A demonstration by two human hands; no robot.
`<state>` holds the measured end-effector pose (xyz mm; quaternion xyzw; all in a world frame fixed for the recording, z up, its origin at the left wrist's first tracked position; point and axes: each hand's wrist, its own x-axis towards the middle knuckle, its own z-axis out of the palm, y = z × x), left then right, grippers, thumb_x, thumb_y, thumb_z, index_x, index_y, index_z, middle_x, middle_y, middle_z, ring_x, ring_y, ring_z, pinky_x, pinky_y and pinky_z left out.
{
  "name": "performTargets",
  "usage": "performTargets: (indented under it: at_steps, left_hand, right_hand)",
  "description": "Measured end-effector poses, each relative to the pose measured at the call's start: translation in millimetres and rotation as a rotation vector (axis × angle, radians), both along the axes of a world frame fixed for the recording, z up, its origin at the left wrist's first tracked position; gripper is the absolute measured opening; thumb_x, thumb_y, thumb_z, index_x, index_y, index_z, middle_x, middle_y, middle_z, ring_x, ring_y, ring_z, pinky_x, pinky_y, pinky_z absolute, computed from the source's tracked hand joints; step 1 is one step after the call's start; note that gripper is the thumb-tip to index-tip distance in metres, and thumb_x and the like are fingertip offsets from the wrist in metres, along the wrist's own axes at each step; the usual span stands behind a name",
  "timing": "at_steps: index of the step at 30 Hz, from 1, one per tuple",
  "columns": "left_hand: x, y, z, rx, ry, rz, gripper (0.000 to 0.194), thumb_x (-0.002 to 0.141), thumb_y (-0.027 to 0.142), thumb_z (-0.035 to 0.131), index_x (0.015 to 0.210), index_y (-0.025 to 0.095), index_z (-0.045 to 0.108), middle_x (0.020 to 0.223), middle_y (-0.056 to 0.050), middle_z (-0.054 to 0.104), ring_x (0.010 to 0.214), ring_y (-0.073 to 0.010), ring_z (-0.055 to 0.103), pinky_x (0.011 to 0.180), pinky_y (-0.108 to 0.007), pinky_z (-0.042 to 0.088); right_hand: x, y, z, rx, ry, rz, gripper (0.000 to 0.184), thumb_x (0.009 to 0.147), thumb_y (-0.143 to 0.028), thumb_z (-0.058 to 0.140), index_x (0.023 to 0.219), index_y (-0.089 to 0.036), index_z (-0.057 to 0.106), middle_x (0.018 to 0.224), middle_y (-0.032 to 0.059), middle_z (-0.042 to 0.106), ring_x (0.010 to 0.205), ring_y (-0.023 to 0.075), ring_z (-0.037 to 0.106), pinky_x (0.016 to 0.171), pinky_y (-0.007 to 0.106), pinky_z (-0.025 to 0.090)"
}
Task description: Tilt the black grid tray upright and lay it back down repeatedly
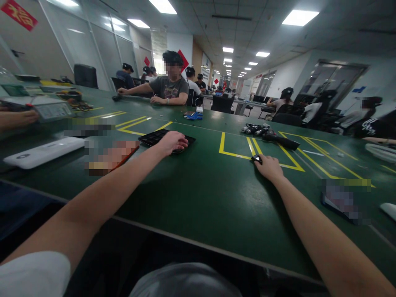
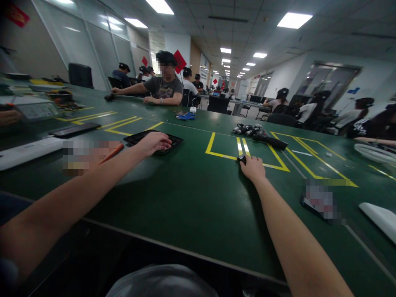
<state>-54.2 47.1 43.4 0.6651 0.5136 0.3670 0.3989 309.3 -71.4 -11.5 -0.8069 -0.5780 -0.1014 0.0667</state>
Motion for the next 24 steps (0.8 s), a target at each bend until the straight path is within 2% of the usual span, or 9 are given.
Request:
performTargets:
  at_steps: [2, 3, 5, 7, 9, 12, 18, 21, 24]
  left_hand:
    - [-19, 16, 5.3, -0.032, -0.082, 0.164, 0.01, 0.077, 0.019, 0.047, 0.081, 0.013, 0.055, 0.075, -0.01, 0.064, 0.068, -0.0181, 0.063, 0.059, -0.03, 0.049]
    - [-28, 23, 6.0, -0.016, -0.019, 0.238, 0.012, 0.076, 0.021, 0.047, 0.08, 0.013, 0.056, 0.074, -0.011, 0.064, 0.07, -0.0196, 0.063, 0.059, -0.03, 0.049]
    - [-42, 34, 4.1, 0.049, 0.268, 0.33, 0.018, 0.075, 0.029, 0.052, 0.076, 0.013, 0.06, 0.075, -0.013, 0.065, 0.078, -0.0254, 0.064, 0.062, -0.033, 0.049]
    - [-49, 41, -0.3, 0.119, 0.622, 0.354, 0.03, 0.07, 0.041, 0.057, 0.076, 0.013, 0.063, 0.081, -0.017, 0.067, 0.089, -0.0325, 0.063, 0.07, -0.036, 0.049]
    - [-51, 46, -5.0, 0.152, 0.89, 0.328, 0.041, 0.067, 0.051, 0.059, 0.08, 0.012, 0.066, 0.091, -0.02, 0.068, 0.099, -0.0365, 0.06, 0.076, -0.038, 0.048]
    - [-49, 52, -8.9, 0.137, 1.065, 0.248, 0.052, 0.07, 0.058, 0.054, 0.09, 0.011, 0.068, 0.101, -0.022, 0.066, 0.103, -0.0362, 0.059, 0.079, -0.037, 0.047]
    - [-51, 47, -9.9, 0.184, 1.09, 0.196, 0.053, 0.076, 0.058, 0.051, 0.09, 0.009, 0.067, 0.101, -0.024, 0.065, 0.099, -0.0349, 0.06, 0.077, -0.036, 0.046]
    - [-33, 27, -13.9, 0.247, 0.924, 0.134, 0.051, 0.078, 0.058, 0.049, 0.091, 0.011, 0.063, 0.097, -0.02, 0.066, 0.09, -0.0305, 0.062, 0.071, -0.033, 0.046]
    - [1, 1, -22.7, 0.333, 0.672, -0.017, 0.045, 0.082, 0.054, 0.046, 0.1, 0.013, 0.057, 0.088, -0.012, 0.064, 0.08, -0.023, 0.061, 0.063, -0.03, 0.043]
  right_hand:
    - [-1, 0, -0.1, -0.001, -0.001, -0.004, 0.047, 0.088, -0.039, 0.038, 0.123, -0.012, 0.054, 0.116, 0.0191, 0.061, 0.106, 0.0332, 0.053, 0.087, 0.041, 0.039]
    - [-1, 0, -0.1, 0.0, -0.002, -0.006, 0.047, 0.088, -0.039, 0.038, 0.123, -0.011, 0.055, 0.116, 0.0192, 0.061, 0.106, 0.0335, 0.053, 0.086, 0.041, 0.04]
    - [-2, 0, 0.1, 0.006, -0.005, -0.01, 0.047, 0.088, -0.039, 0.038, 0.123, -0.011, 0.055, 0.115, 0.0196, 0.061, 0.106, 0.0339, 0.053, 0.086, 0.041, 0.04]
    - [-3, 0, 0.4, 0.009, -0.007, -0.007, 0.047, 0.088, -0.038, 0.038, 0.122, -0.012, 0.055, 0.114, 0.0196, 0.061, 0.106, 0.0337, 0.053, 0.085, 0.041, 0.04]
    - [-3, 0, 0.7, 0.01, -0.011, -0.006, 0.046, 0.088, -0.038, 0.039, 0.123, -0.012, 0.055, 0.114, 0.0198, 0.062, 0.105, 0.0332, 0.053, 0.086, 0.041, 0.04]
    - [-1, 0, 0.8, 0.006, -0.011, -0.01, 0.047, 0.088, -0.038, 0.039, 0.124, -0.012, 0.055, 0.115, 0.0198, 0.061, 0.105, 0.0331, 0.053, 0.087, 0.041, 0.04]
    - [-4, 4, -2.4, 0.056, 0.074, 0.026, 0.045, 0.088, -0.036, 0.044, 0.123, -0.011, 0.056, 0.116, 0.0174, 0.062, 0.108, 0.0316, 0.053, 0.091, 0.04, 0.039]
    - [-27, 10, -5.1, 0.135, 0.243, 0.177, 0.042, 0.084, -0.032, 0.051, 0.122, -0.015, 0.057, 0.118, 0.0135, 0.062, 0.112, 0.0279, 0.052, 0.095, 0.041, 0.038]
    - [-62, 14, -8.4, 0.223, 0.486, 0.409, 0.044, 0.082, -0.03, 0.055, 0.124, -0.018, 0.055, 0.119, 0.0105, 0.062, 0.112, 0.0256, 0.053, 0.096, 0.043, 0.039]
